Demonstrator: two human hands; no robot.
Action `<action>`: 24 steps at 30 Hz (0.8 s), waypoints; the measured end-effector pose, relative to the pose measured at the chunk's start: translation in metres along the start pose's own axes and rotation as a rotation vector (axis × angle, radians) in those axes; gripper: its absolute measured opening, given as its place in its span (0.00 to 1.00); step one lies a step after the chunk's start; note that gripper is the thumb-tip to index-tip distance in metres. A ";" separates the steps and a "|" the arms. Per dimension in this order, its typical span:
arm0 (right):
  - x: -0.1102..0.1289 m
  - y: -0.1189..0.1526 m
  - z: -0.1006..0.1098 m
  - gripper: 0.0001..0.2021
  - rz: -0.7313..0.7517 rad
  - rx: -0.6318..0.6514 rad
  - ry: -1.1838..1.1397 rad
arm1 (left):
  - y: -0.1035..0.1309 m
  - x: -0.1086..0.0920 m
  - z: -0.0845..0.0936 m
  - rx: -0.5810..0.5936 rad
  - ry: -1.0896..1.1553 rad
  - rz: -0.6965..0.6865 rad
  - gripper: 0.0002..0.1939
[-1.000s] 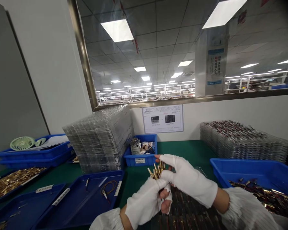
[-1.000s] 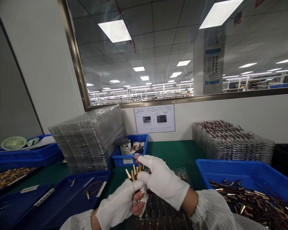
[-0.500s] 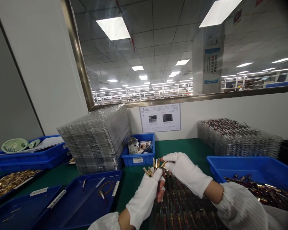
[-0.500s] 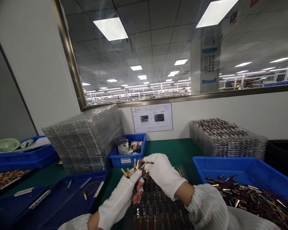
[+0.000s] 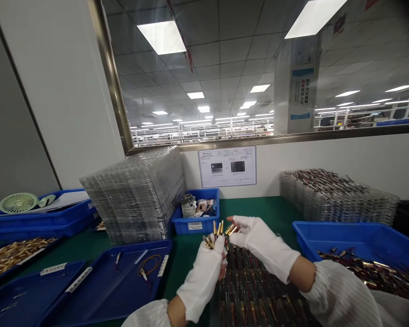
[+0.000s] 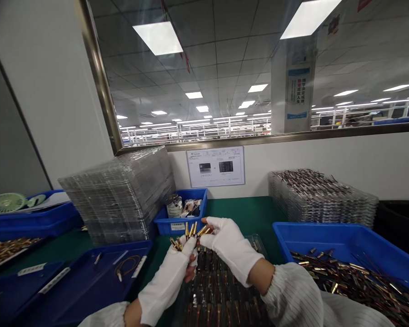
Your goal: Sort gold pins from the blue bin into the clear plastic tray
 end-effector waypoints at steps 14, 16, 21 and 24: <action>0.011 -0.003 0.015 0.04 -0.029 0.026 0.319 | -0.001 -0.004 0.008 -0.020 -0.198 -0.051 0.12; 0.013 -0.004 0.020 0.04 -0.039 0.025 0.344 | -0.001 -0.003 0.008 -0.031 -0.186 -0.052 0.12; 0.020 -0.008 0.030 0.04 0.019 0.011 0.355 | -0.006 0.000 0.011 -0.048 -0.158 -0.050 0.13; 0.025 -0.008 0.039 0.04 0.044 -0.025 0.360 | -0.007 -0.004 0.012 -0.066 -0.099 -0.047 0.13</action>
Point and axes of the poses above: each hand's wrist, its own y-axis away from the middle knuckle, its own z-axis out of the back of the hand, x = y × z, the point moved 8 cm from there along -y, towards the middle knuckle, and after that the axes turned 8 degrees about x, right-handed, at the moved point
